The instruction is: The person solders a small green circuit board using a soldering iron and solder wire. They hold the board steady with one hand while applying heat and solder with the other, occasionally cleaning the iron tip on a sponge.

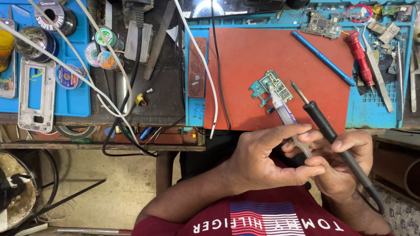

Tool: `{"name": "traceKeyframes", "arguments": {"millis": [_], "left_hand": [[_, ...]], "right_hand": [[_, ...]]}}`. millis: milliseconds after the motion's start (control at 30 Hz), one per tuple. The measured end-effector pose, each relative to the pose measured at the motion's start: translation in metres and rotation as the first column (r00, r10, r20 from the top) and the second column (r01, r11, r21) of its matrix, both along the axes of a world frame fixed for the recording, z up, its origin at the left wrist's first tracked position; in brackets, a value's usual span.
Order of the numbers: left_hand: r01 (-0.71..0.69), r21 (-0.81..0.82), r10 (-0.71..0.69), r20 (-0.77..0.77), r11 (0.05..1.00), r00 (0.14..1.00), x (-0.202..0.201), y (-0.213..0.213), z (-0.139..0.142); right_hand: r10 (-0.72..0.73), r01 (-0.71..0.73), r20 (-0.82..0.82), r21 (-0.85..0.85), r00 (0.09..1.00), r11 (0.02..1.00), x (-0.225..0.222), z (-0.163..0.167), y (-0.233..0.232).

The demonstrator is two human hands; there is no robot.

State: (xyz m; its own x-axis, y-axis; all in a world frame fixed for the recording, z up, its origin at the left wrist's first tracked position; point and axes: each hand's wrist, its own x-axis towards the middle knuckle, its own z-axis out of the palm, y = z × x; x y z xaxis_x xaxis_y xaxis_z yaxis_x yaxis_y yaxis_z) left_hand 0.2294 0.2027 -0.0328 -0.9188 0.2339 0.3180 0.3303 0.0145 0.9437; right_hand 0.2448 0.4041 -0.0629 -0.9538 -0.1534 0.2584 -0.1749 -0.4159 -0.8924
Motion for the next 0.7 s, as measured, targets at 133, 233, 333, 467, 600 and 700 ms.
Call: {"name": "traceKeyframes", "arguments": {"millis": [133,233,333,467,600,700], "left_hand": [[0.003,-0.012,-0.004,-0.041,1.0,0.999,-0.003,0.0,0.009],[-0.015,-0.079,0.003,-0.151,0.997,0.988,-0.006,-0.006,0.016],[-0.028,-0.135,0.01,-0.138,0.99,0.99,-0.008,-0.014,0.024],[-0.247,-0.262,0.188,-0.229,0.933,0.955,-0.02,-0.026,0.038],[-0.322,-0.548,0.17,-0.311,0.772,0.935,-0.048,-0.044,0.046],[-0.288,-0.598,0.134,-0.289,0.748,0.948,-0.063,-0.046,0.046]], "right_hand": [[0.003,-0.002,-0.004,0.033,1.0,0.999,-0.004,0.008,0.003],[0.026,-0.026,0.025,0.028,0.999,0.999,-0.006,0.012,0.008],[-0.009,0.008,0.029,0.033,1.0,0.999,-0.004,0.015,0.022],[-0.18,0.16,0.056,0.259,0.982,0.953,-0.004,0.027,0.057],[-0.481,0.492,-0.237,0.699,0.844,0.519,-0.037,0.038,0.099],[-0.423,0.472,-0.365,0.863,0.83,0.182,-0.077,0.038,0.126]]}}
